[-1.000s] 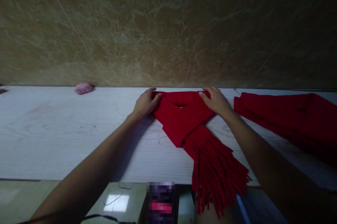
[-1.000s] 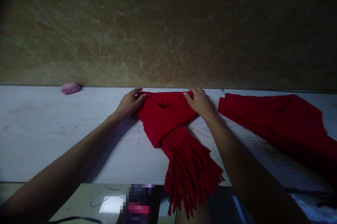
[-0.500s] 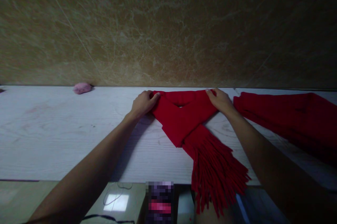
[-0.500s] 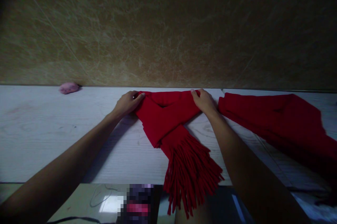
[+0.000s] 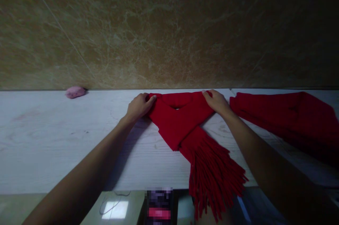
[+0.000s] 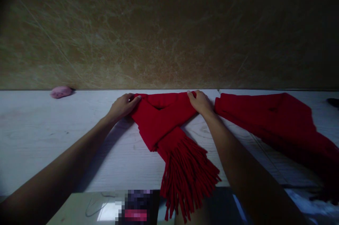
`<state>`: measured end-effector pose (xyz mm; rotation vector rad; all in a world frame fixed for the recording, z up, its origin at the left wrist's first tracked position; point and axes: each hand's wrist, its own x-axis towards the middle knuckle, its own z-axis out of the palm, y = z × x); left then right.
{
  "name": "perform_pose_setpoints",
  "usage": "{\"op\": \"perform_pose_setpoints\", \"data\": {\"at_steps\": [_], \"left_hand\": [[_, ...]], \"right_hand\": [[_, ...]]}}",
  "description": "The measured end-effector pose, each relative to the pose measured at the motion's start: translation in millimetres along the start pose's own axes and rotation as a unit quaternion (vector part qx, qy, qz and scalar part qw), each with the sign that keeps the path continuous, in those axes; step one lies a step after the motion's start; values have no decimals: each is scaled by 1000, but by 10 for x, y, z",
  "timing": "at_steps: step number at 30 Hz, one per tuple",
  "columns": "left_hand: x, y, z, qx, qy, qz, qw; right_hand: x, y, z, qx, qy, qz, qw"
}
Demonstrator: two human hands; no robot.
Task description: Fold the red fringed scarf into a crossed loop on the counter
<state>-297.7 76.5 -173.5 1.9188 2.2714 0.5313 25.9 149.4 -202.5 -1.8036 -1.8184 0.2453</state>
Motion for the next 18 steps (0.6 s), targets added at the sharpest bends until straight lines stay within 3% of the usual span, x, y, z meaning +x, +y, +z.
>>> {"op": "perform_pose_setpoints", "data": {"at_steps": [18], "left_hand": [[21, -28, 32, -36, 18, 10, 999]], "right_hand": [[42, 80, 87, 20, 48, -14, 999]]}}
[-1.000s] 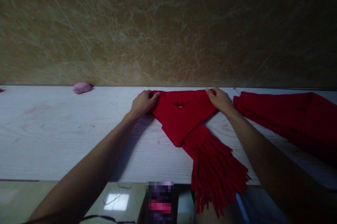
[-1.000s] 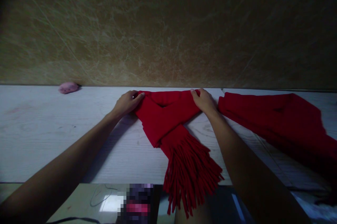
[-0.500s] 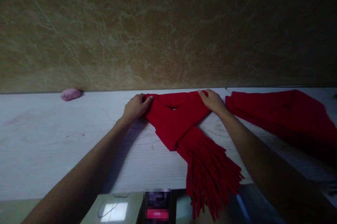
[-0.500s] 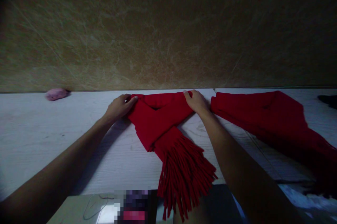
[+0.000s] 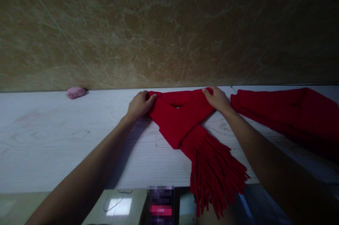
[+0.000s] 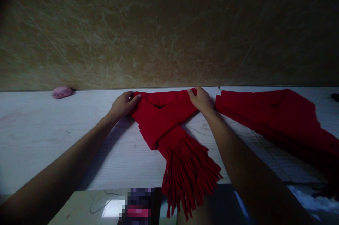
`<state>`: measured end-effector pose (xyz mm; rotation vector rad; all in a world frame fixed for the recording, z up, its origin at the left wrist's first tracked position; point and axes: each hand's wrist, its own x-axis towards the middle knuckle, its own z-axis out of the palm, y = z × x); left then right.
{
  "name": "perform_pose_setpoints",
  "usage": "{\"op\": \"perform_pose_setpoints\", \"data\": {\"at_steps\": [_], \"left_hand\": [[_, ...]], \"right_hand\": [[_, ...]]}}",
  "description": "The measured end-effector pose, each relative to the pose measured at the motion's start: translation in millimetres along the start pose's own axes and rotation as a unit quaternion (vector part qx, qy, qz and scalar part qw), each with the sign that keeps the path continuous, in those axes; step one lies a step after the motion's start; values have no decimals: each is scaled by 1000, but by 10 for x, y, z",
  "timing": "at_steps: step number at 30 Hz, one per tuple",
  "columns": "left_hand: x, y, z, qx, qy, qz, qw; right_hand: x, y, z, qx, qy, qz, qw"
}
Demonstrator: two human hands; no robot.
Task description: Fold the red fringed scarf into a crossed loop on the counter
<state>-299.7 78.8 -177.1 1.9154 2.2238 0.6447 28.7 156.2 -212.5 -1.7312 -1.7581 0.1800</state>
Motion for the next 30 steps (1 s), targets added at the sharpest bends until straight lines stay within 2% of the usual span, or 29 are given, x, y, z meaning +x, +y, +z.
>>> {"op": "perform_pose_setpoints", "data": {"at_steps": [7, 19, 24, 30], "left_hand": [[7, -2, 16, -143, 62, 45, 987], [54, -2, 46, -234, 102, 80, 964], [49, 20, 50, -233, 109, 55, 965], [56, -6, 73, -206, 96, 8, 974]], "right_hand": [[-18, -47, -42, 53, 35, 9, 998], [45, -11, -27, 149, 103, -42, 983], [53, -22, -81, 118, 72, 2, 990], [77, 42, -12, 108, 88, 40, 989]]}}
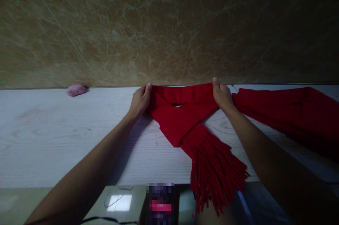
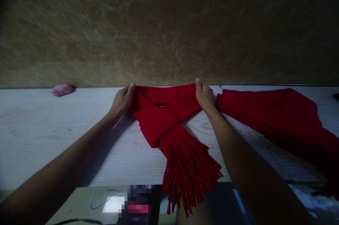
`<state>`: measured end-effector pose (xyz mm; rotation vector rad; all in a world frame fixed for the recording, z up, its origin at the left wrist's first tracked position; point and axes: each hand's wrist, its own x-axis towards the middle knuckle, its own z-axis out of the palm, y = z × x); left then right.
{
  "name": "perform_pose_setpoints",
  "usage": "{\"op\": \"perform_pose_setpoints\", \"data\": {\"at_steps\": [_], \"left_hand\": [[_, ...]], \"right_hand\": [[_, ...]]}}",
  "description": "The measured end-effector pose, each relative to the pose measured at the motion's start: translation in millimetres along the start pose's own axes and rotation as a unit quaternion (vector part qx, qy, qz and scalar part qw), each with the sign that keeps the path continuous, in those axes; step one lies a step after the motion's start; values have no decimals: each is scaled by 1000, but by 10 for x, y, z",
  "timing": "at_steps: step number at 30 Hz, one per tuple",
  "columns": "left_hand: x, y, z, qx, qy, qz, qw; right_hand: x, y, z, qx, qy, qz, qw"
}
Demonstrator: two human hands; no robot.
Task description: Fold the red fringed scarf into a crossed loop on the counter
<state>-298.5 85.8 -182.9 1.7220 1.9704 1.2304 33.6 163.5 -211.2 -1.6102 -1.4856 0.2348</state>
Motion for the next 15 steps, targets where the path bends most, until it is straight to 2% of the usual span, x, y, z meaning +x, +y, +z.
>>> {"op": "perform_pose_setpoints", "data": {"at_steps": [6, 15], "left_hand": [[32, -27, -16, 68, -34, -27, 997], [47, 34, -41, 126, -57, -41, 990]], "right_hand": [[8, 26, 3, -53, -27, 30, 998], [-3, 1, -39, -69, -44, -29, 996]]}}
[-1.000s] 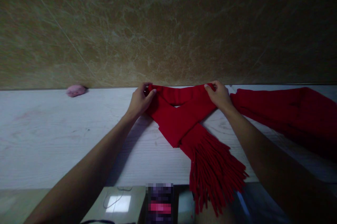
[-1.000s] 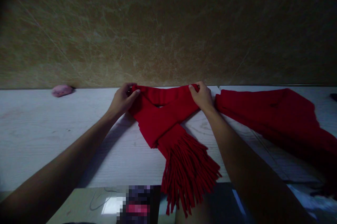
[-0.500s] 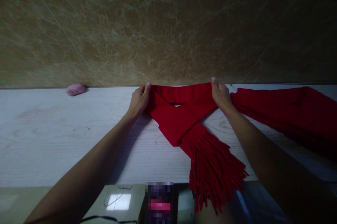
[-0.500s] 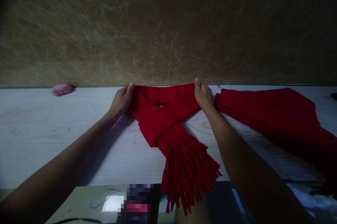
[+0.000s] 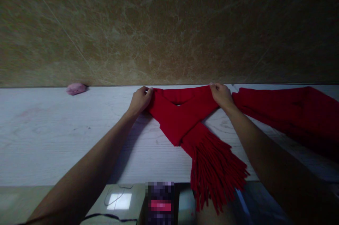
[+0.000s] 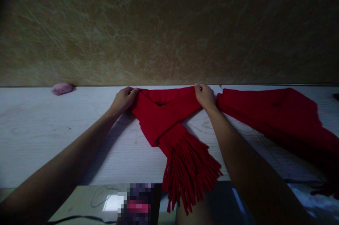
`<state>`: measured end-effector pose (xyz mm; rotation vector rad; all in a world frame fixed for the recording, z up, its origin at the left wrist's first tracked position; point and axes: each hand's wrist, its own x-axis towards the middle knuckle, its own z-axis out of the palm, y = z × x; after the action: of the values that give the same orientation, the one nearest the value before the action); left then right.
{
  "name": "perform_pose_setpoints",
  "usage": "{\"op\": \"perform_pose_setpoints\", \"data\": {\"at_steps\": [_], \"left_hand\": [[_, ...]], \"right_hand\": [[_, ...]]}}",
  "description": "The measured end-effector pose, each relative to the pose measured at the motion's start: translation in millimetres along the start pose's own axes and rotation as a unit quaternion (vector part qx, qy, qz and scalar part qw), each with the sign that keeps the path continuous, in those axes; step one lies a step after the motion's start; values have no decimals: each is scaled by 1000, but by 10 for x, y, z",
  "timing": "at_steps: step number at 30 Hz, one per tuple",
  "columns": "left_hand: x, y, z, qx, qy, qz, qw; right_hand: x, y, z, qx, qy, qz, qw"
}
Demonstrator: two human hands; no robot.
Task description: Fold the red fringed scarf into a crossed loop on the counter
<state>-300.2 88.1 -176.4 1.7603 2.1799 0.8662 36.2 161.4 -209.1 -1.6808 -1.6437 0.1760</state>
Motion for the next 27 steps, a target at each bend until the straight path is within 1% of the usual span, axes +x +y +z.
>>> {"op": "perform_pose_setpoints", "data": {"at_steps": [7, 12, 16, 22, 27], "left_hand": [[-17, 23, -12, 34, 4, -2, 999], [-37, 65, -27, 80, -3, -1, 997], [-31, 56, -30, 116, -20, 0, 993], [15, -20, -4, 110, -24, 13, 994], [29, -53, 18, 104, -19, 7, 994]], "right_hand": [[-10, -66, -25, -18, -17, 30, 999], [-21, -57, -40, -27, -34, 34, 999], [-16, -41, -33, -27, -30, 27, 999], [-12, -22, -24, -11, -29, 5, 1000], [-9, -21, -18, 0, -25, 15, 1000]]}}
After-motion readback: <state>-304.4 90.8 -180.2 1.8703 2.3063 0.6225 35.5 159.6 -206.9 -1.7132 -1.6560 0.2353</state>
